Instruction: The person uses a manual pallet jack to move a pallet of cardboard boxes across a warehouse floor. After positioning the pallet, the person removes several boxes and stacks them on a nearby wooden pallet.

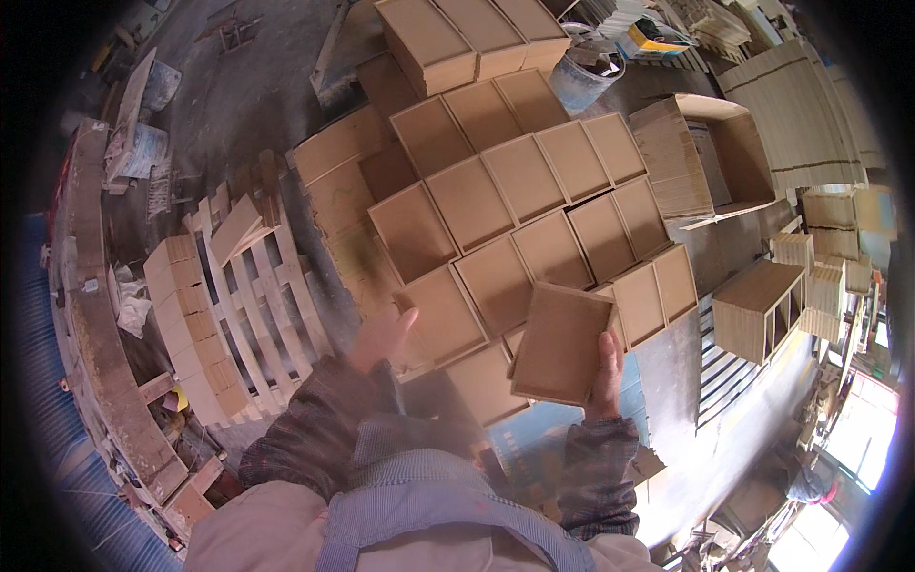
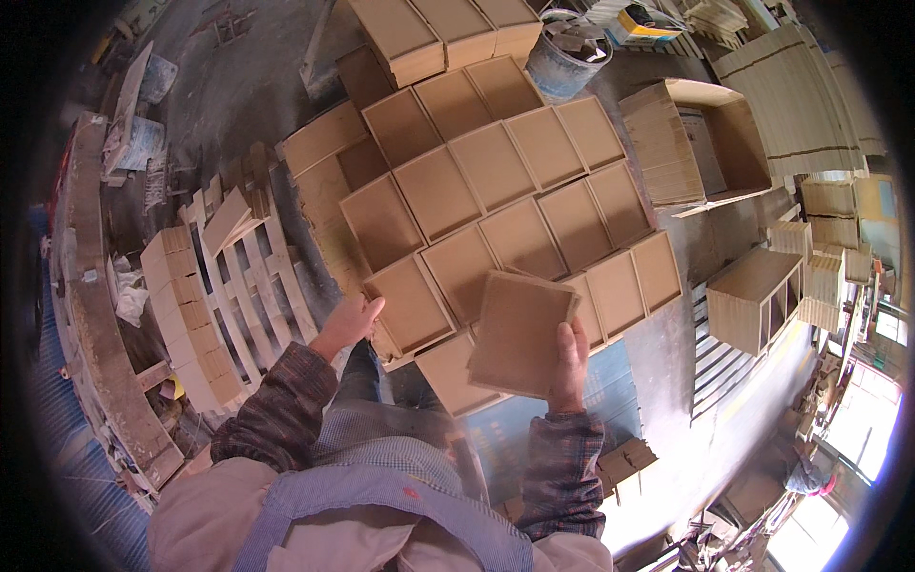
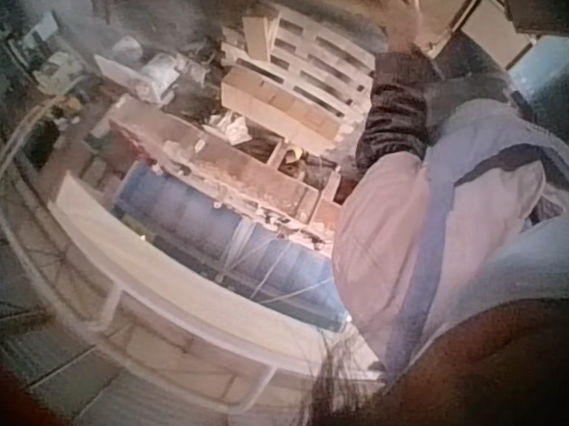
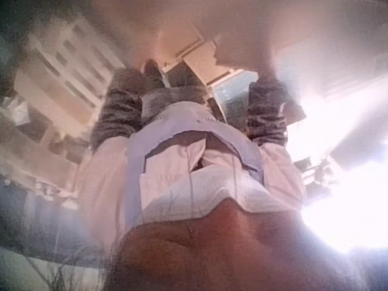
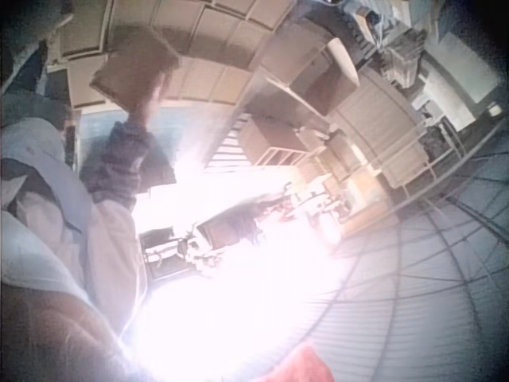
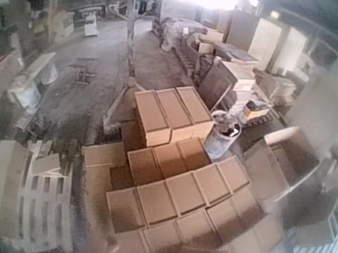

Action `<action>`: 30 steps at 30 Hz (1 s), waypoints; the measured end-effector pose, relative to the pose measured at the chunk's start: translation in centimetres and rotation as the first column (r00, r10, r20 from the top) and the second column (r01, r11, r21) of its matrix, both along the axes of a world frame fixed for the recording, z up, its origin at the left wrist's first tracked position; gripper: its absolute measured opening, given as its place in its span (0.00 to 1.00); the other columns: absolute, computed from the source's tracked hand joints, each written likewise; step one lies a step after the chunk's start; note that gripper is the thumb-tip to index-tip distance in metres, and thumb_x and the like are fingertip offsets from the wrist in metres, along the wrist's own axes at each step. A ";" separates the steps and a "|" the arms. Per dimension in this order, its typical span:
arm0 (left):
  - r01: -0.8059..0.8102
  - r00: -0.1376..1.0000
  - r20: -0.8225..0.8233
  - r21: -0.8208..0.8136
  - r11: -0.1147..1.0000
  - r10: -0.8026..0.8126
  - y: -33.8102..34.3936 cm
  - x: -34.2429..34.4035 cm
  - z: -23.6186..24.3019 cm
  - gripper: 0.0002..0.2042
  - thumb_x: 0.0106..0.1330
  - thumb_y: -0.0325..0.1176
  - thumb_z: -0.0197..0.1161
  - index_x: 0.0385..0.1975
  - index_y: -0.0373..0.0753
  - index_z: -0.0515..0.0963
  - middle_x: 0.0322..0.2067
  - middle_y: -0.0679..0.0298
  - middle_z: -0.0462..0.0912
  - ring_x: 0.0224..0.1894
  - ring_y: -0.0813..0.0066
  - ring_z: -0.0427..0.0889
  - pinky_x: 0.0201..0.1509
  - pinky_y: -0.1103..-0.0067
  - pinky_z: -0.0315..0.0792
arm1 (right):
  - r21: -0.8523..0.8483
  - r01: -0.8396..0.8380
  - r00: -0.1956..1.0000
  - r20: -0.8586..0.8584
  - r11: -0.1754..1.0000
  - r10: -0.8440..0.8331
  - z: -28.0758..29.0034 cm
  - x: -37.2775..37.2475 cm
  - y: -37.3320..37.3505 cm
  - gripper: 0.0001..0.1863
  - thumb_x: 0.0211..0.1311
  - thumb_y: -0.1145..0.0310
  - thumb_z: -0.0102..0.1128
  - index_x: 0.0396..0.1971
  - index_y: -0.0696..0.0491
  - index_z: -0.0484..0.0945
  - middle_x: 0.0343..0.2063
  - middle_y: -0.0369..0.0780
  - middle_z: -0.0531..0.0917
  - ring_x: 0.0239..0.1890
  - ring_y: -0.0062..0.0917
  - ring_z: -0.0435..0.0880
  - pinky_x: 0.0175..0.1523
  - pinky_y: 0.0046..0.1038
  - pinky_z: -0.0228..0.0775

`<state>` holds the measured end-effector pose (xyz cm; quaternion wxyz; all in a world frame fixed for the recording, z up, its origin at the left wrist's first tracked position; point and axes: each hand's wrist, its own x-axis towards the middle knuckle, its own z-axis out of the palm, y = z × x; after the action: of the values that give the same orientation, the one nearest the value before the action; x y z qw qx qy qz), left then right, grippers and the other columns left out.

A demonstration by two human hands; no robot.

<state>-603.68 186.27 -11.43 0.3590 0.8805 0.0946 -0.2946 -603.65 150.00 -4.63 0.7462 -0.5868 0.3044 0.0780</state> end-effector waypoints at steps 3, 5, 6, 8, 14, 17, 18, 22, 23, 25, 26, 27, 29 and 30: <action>0.220 0.975 -0.113 0.336 0.916 -0.193 -0.4 0.7 3.2 0.25 0.67 0.54 0.57 0.35 0.30 0.77 0.28 0.49 0.83 0.33 0.56 0.84 0.35 0.67 0.75 | 0.177 -0.195 0.975 0.143 0.965 0.171 0.3 0.1 1.8 0.29 0.66 0.53 0.58 0.58 0.59 0.67 0.51 0.41 0.77 0.51 0.24 0.76 0.56 0.28 0.69; -0.186 0.971 -0.202 -0.302 0.935 0.128 -2.1 0.5 5.2 0.23 0.67 0.49 0.61 0.44 0.31 0.76 0.35 0.55 0.83 0.35 0.64 0.84 0.36 0.71 0.76 | 0.131 -0.296 0.954 0.085 0.946 0.287 0.8 0.3 3.5 0.28 0.67 0.53 0.58 0.57 0.59 0.68 0.51 0.41 0.77 0.51 0.23 0.76 0.57 0.28 0.68; -0.385 0.916 -0.318 -0.524 0.760 0.244 -3.0 0.2 6.1 0.23 0.67 0.46 0.64 0.49 0.31 0.75 0.38 0.57 0.83 0.36 0.69 0.83 0.37 0.74 0.77 | 0.116 -0.336 0.942 0.041 0.935 0.334 0.9 0.5 4.3 0.28 0.67 0.54 0.57 0.57 0.59 0.68 0.51 0.41 0.77 0.51 0.23 0.76 0.58 0.28 0.68; -0.272 0.962 -0.182 -0.587 0.763 0.203 -5.1 -0.5 7.4 0.23 0.67 0.40 0.64 0.56 0.33 0.70 0.44 0.60 0.80 0.39 0.72 0.81 0.39 0.76 0.77 | 0.195 -0.297 0.954 0.101 0.935 0.282 0.8 0.7 6.6 0.26 0.71 0.51 0.51 0.56 0.58 0.70 0.50 0.41 0.78 0.51 0.23 0.75 0.59 0.27 0.66; -0.551 0.834 -0.439 -0.670 0.497 0.333 -6.2 -0.8 6.7 0.20 0.69 0.29 0.60 0.60 0.35 0.68 0.45 0.61 0.78 0.43 0.74 0.80 0.46 0.76 0.79 | -0.508 -0.309 0.892 0.139 0.804 0.430 -2.3 4.7 7.3 0.24 0.76 0.55 0.45 0.59 0.58 0.69 0.49 0.42 0.78 0.52 0.25 0.76 0.57 0.29 0.67; -0.596 0.803 -0.497 -0.645 0.479 0.330 -4.0 -1.6 5.9 0.19 0.69 0.27 0.59 0.59 0.35 0.69 0.44 0.61 0.78 0.43 0.73 0.81 0.47 0.74 0.80 | -0.434 -0.338 0.873 0.187 0.836 0.450 -4.7 8.2 5.3 0.22 0.74 0.56 0.48 0.56 0.58 0.72 0.45 0.43 0.81 0.49 0.26 0.78 0.54 0.29 0.69; -0.583 0.812 -0.486 -0.636 0.506 0.324 -2.9 -2.1 5.8 0.19 0.69 0.27 0.58 0.59 0.35 0.69 0.44 0.61 0.79 0.43 0.73 0.81 0.47 0.73 0.80 | -0.490 -0.365 0.878 0.101 0.792 0.467 -5.7 9.7 4.7 0.21 0.74 0.57 0.48 0.54 0.58 0.73 0.43 0.43 0.82 0.47 0.26 0.79 0.53 0.29 0.70; -0.541 0.836 -0.434 -0.558 0.629 0.335 0.1 -3.2 5.3 0.18 0.69 0.28 0.59 0.57 0.36 0.70 0.43 0.64 0.79 0.44 0.75 0.82 0.47 0.74 0.80 | -0.614 -0.433 0.814 0.047 0.660 0.579 -8.5 13.0 4.4 0.18 0.72 0.60 0.49 0.50 0.58 0.77 0.37 0.48 0.84 0.41 0.28 0.83 0.47 0.30 0.72; -0.573 0.815 -0.463 -0.554 0.603 0.349 0.5 -3.5 5.3 0.19 0.67 0.29 0.60 0.57 0.35 0.70 0.44 0.62 0.79 0.44 0.75 0.81 0.47 0.75 0.79 | -0.644 -0.443 0.797 0.035 0.624 0.603 -8.9 13.3 4.6 0.18 0.72 0.60 0.49 0.51 0.57 0.77 0.38 0.48 0.84 0.41 0.31 0.84 0.46 0.31 0.73; -0.642 0.761 -0.536 -0.544 0.540 0.364 0.9 -3.8 5.2 0.21 0.65 0.32 0.62 0.57 0.34 0.71 0.46 0.59 0.80 0.45 0.73 0.80 0.47 0.77 0.77 | -0.698 -0.464 0.775 -0.022 0.545 0.632 -9.2 13.2 5.6 0.17 0.72 0.60 0.50 0.50 0.56 0.77 0.37 0.49 0.84 0.40 0.37 0.84 0.44 0.34 0.74; -0.642 0.763 -0.525 -0.546 0.539 0.376 0.9 -3.9 5.3 0.21 0.65 0.32 0.62 0.56 0.34 0.71 0.46 0.59 0.80 0.45 0.73 0.80 0.47 0.77 0.77 | -0.722 -0.475 0.770 -0.065 0.502 0.635 -9.2 13.1 6.2 0.17 0.71 0.60 0.50 0.49 0.55 0.78 0.37 0.49 0.84 0.40 0.40 0.84 0.44 0.36 0.74; -0.648 0.758 -0.527 -0.548 0.529 0.383 0.9 -3.9 5.3 0.20 0.65 0.32 0.62 0.56 0.35 0.71 0.46 0.59 0.80 0.45 0.74 0.80 0.46 0.77 0.77 | -0.751 -0.468 0.768 -0.087 0.465 0.634 -9.1 12.8 6.8 0.16 0.71 0.60 0.51 0.48 0.54 0.78 0.36 0.49 0.83 0.39 0.44 0.84 0.43 0.37 0.74; -0.646 0.761 -0.521 -0.553 0.526 0.387 0.6 -3.7 5.5 0.20 0.65 0.32 0.62 0.56 0.35 0.71 0.46 0.59 0.80 0.45 0.74 0.81 0.45 0.78 0.77 | -0.865 -0.422 0.703 -0.123 0.271 0.701 -8.6 12.4 8.0 0.15 0.70 0.59 0.51 0.46 0.53 0.79 0.35 0.48 0.82 0.38 0.48 0.82 0.42 0.41 0.74; -0.637 0.768 -0.511 -0.554 0.535 0.386 0.5 -3.6 5.7 0.20 0.65 0.32 0.62 0.56 0.35 0.72 0.46 0.60 0.80 0.44 0.74 0.81 0.44 0.78 0.78 | -0.910 -0.376 0.670 -0.136 0.176 0.730 -8.2 12.2 8.5 0.14 0.70 0.59 0.52 0.44 0.53 0.80 0.34 0.48 0.81 0.38 0.50 0.81 0.41 0.44 0.73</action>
<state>-607.25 186.78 -5.71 0.7149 0.5445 0.2910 -0.3284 -591.45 158.46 -12.79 0.2725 -0.9563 -0.0738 0.0756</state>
